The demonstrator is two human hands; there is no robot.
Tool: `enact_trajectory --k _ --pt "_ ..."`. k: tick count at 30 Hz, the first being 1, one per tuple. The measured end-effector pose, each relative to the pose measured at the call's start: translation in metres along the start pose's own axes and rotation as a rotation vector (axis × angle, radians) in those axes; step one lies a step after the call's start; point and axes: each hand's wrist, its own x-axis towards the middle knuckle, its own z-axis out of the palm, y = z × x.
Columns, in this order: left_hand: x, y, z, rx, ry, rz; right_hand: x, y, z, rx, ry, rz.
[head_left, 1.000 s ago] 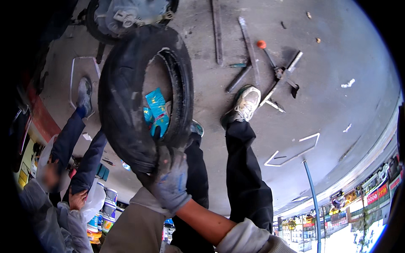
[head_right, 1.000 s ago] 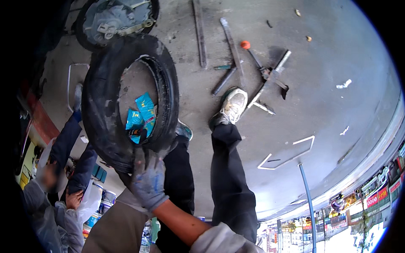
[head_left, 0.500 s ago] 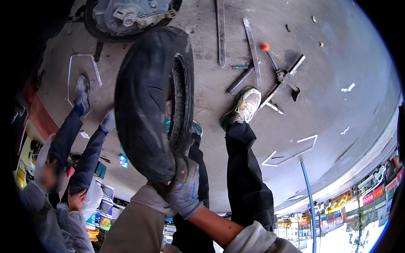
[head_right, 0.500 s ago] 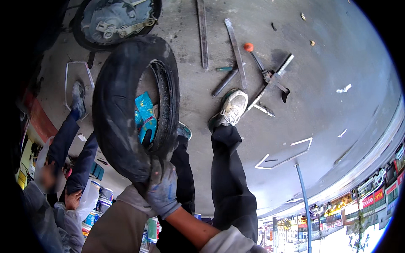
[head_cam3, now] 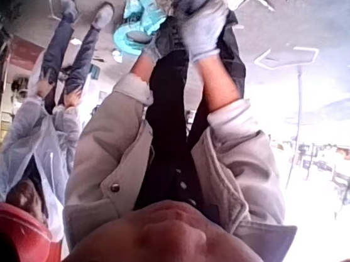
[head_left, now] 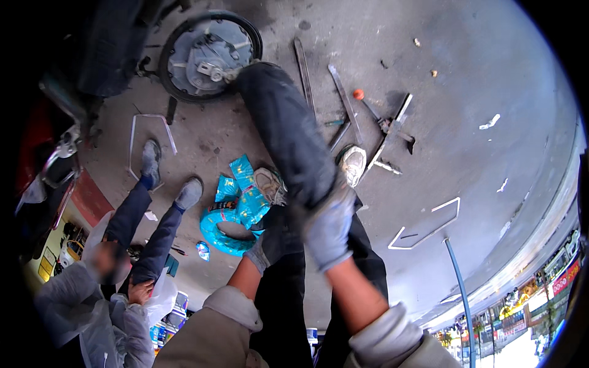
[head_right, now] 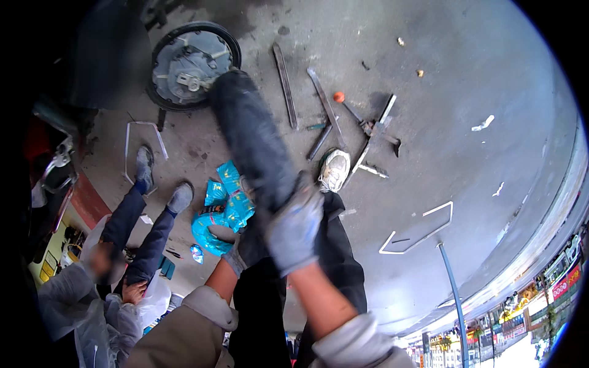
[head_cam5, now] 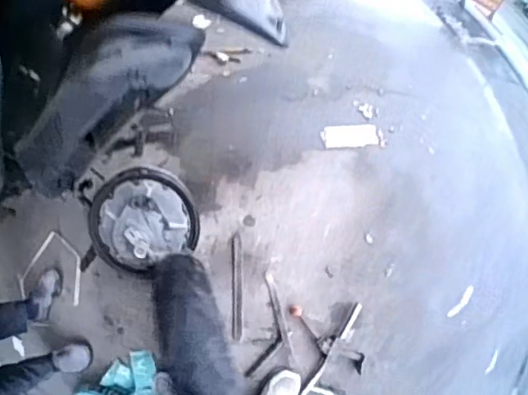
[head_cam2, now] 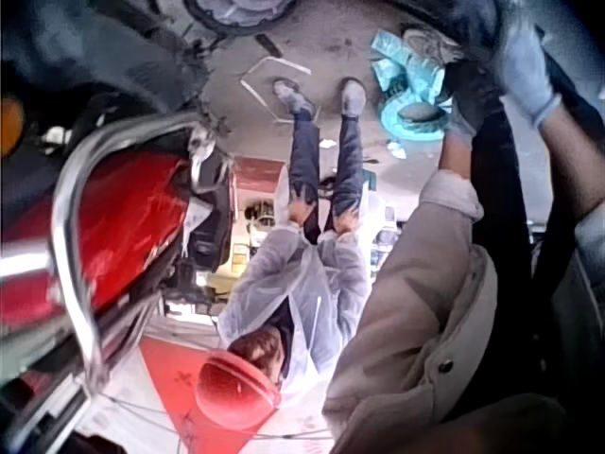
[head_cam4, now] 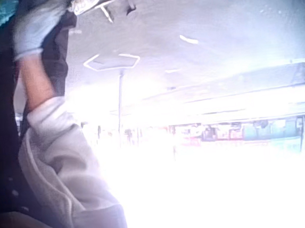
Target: The person uses a power drill to remove bolts from the rear wheel of a red scooter. They then use tire irons to pry the tire off the rim, separating the rubber from the metal wheel. The person works in a cluttered outdoor repair area.
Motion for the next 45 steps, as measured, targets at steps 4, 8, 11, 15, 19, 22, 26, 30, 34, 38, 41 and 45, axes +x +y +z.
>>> enact_trajectory --k 4,8,11,15,19,22,26,30,34,38,41,45 --pt "-0.041 0.023 -0.014 0.622 0.101 0.325 0.073 -0.001 -0.102 0.306 -0.175 0.153" --pt "-0.126 0.098 0.092 0.485 0.003 0.475 0.084 0.030 -0.184 0.378 -0.065 0.146" --pt "-0.204 0.127 0.206 0.065 -0.062 0.445 0.074 0.065 -0.243 0.408 0.016 0.185" --pt "-0.306 0.129 0.331 0.139 -0.330 0.640 0.039 0.070 -0.337 0.256 0.107 0.451" --pt "-0.335 0.119 0.473 -0.018 -0.522 0.548 0.019 0.079 -0.421 -0.137 0.433 0.752" --pt "-0.346 0.113 0.574 0.183 -0.737 0.526 0.015 0.052 -0.517 -0.227 0.590 0.904" --pt "-0.310 0.122 0.706 0.209 -0.872 0.523 0.030 0.071 -0.606 -0.203 0.277 0.784" --pt "-0.263 0.155 0.888 0.140 -0.959 0.473 0.155 -0.013 -0.684 -0.184 0.392 0.650" --pt "-0.291 0.159 1.059 0.175 -1.164 0.610 0.239 -0.078 -0.742 -0.179 0.430 0.636" --pt "-0.309 0.208 1.183 0.342 -1.036 0.839 0.308 -0.107 -0.797 -0.108 0.420 0.628" --pt "-0.315 0.280 1.232 0.383 -1.024 0.708 0.370 -0.108 -0.827 -0.065 0.408 0.597" --pt "-0.318 0.338 1.246 0.254 -0.778 0.988 0.451 -0.082 -0.874 -0.015 0.403 0.590"
